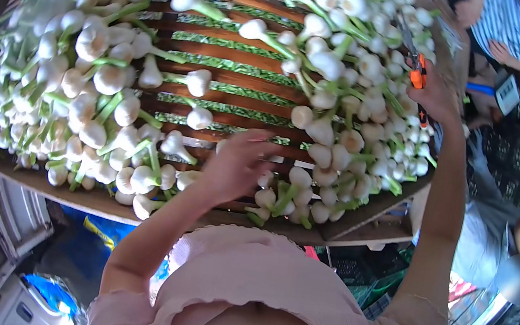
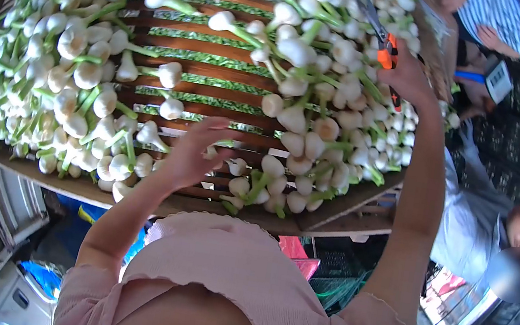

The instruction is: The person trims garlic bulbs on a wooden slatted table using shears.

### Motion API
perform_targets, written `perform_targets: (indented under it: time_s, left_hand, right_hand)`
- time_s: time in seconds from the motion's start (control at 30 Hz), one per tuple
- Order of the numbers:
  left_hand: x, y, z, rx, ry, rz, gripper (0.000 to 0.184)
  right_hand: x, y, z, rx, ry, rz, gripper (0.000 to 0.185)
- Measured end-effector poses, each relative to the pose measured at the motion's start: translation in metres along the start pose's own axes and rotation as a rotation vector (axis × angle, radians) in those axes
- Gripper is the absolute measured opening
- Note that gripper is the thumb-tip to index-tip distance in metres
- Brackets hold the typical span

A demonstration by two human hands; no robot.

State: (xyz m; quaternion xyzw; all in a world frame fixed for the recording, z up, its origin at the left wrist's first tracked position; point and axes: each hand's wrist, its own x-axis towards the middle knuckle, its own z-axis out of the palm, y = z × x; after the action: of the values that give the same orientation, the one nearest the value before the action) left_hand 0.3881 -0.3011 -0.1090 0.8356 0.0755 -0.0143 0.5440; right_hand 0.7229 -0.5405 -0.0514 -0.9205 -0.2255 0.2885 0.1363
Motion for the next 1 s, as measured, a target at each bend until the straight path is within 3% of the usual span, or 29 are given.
perform_targets:
  time_s: [0.07,0.1,0.13,0.2,0.33,0.43,0.53,0.6,0.63,0.73,0.83,0.93,1.0]
  left_hand:
    - [-0.024,-0.034,-0.018,0.117,0.111,-0.078,0.025]
    - [-0.025,-0.025,-0.024,0.106,0.140,-0.218,0.021]
    - [-0.022,-0.023,-0.020,0.090,0.153,-0.177,0.021]
    - [-0.002,-0.018,-0.008,0.065,0.181,-0.088,0.021]
    - [0.046,0.005,0.033,-0.035,-0.061,-0.126,0.021]
    - [0.055,0.017,0.046,-0.100,-0.257,-0.234,0.023]
    - [0.054,0.013,0.055,-0.125,-0.264,-0.227,0.033]
    - [0.050,0.015,0.061,-0.174,-0.167,-0.119,0.041]
    - [0.051,0.032,0.059,-0.322,-0.239,-0.134,0.052]
    - [0.048,0.047,0.053,-0.927,-0.535,-0.351,0.050]
    - [0.032,0.044,0.049,-0.825,-0.434,-0.435,0.032]
    - [0.012,0.023,0.036,-0.771,-0.280,-0.512,0.016]
    - [0.003,0.018,0.017,-0.652,-0.231,-0.525,0.016]
  right_hand:
    - [-0.027,0.028,0.015,0.262,0.059,-0.020,0.065]
    - [-0.040,0.030,0.030,0.397,0.072,-0.021,0.062]
    - [-0.049,0.033,0.046,0.531,0.085,-0.031,0.060]
    - [-0.036,0.054,0.091,0.416,0.099,-0.047,0.061]
    - [-0.020,0.001,0.151,0.206,0.173,0.139,0.065]
    - [-0.021,-0.010,0.175,-0.055,0.395,0.129,0.058]
    - [-0.059,-0.013,0.161,0.552,0.433,0.129,0.044]
    - [-0.099,-0.028,0.150,1.100,0.277,0.056,0.037]
    - [-0.117,-0.039,0.146,1.365,0.190,0.004,0.033]
    - [-0.162,-0.081,0.149,1.619,0.095,-0.076,0.032]
    - [-0.177,-0.081,0.176,1.591,0.132,-0.079,0.041]
    - [-0.202,-0.062,0.194,1.091,0.294,0.144,0.051]
    - [-0.226,-0.052,0.193,0.753,0.202,0.095,0.058]
